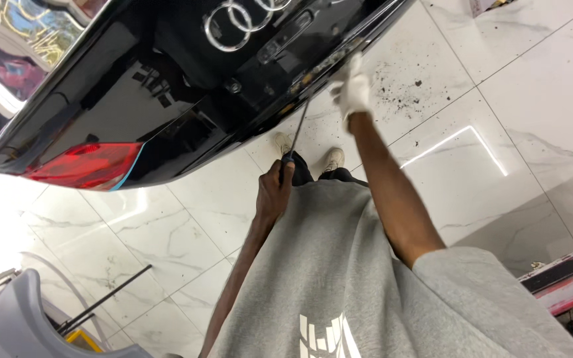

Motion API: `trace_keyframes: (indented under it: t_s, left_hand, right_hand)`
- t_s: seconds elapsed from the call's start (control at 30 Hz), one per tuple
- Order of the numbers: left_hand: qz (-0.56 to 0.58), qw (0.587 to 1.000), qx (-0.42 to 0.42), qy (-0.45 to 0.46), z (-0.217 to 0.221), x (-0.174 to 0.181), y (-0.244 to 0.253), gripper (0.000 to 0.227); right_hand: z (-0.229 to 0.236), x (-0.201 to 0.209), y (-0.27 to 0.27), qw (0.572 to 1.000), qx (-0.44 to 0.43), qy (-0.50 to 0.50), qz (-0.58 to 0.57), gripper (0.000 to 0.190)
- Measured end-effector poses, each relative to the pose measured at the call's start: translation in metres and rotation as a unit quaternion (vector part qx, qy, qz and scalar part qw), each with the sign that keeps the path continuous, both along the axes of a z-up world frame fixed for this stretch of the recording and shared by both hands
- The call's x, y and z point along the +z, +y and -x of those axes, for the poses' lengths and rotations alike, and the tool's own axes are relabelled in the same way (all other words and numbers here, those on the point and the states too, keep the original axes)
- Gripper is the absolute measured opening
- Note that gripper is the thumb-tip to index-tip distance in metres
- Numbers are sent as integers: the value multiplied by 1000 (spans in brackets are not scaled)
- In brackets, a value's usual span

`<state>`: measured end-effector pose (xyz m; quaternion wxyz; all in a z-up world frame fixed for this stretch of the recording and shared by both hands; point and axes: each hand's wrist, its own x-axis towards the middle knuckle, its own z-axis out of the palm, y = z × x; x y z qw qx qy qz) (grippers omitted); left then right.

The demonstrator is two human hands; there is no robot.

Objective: The person uses a flat tool to pry a black trim piece off the rear bumper of a vehicle, using one gloved hand and one bare hand to pull the piece away as it loosens.

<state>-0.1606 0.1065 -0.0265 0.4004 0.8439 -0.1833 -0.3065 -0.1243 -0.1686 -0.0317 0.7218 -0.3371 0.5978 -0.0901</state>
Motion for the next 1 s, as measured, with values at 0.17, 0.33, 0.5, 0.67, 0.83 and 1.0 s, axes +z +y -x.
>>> trace_keyframes:
  t_s: [0.17, 0.33, 0.5, 0.67, 0.83, 1.0]
  left_hand:
    - [63, 996, 15, -54, -19, -21, -12, 40]
    - [7, 995, -37, -96, -51, -17, -38, 39]
    - [-58, 983, -92, -148, -74, -13, -61, 41]
    - [-46, 974, -102, -198, -100, -29, -70, 36]
    - [-16, 985, -65, -160, -90, -7, -38, 35]
    - [-56, 996, -2, -77, -48, -13, 19, 39]
  right_hand:
    - [22, 29, 50, 979, 171, -3, 111, 76]
    - [16, 7, 75, 967, 194, -30, 161, 67]
    - [-12, -41, 62, 957, 211, -29, 198, 61]
    - [-39, -73, 58, 975, 127, -51, 174, 51]
    - [-43, -55, -6, 984, 80, -34, 158, 44]
    - [-49, -79, -34, 981, 115, 47, 147, 47]
